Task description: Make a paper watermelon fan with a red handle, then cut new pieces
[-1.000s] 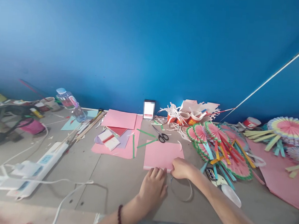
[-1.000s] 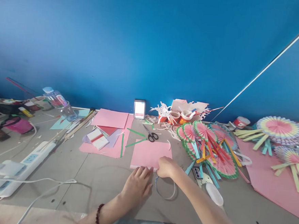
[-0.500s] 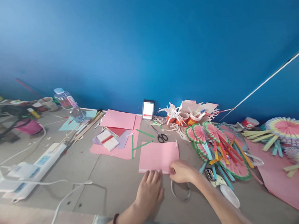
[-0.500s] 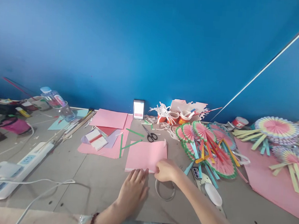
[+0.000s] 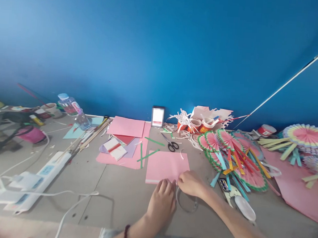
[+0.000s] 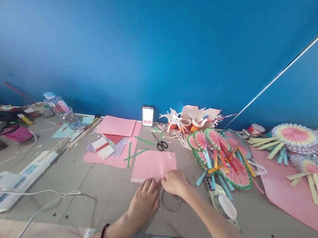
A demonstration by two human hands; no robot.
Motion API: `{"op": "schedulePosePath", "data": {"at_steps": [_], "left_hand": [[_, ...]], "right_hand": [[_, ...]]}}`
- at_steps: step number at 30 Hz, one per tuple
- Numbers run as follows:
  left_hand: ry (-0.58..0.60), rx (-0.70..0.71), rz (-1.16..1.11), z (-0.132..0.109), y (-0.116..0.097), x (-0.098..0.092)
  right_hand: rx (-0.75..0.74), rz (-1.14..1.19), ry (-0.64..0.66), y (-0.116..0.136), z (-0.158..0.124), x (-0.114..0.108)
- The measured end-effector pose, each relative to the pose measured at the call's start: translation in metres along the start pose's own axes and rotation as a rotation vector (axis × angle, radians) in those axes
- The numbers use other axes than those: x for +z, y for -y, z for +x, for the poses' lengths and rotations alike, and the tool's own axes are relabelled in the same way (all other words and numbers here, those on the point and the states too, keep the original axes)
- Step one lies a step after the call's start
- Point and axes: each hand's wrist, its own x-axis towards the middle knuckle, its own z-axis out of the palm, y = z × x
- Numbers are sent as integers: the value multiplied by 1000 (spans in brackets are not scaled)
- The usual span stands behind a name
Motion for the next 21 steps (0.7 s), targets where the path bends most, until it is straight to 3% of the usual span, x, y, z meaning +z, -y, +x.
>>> {"op": "schedulePosePath", "data": {"at_steps": [6, 12, 21], "left_hand": [[-10, 1, 27, 0, 0, 4], [-26, 15, 47, 0, 1, -1], [27, 19, 53, 1, 2, -5]], "right_hand": [[80, -20, -81, 8, -6, 11], [101, -32, -122, -3, -16, 14], [50, 219, -279, -15, -36, 25]]}}
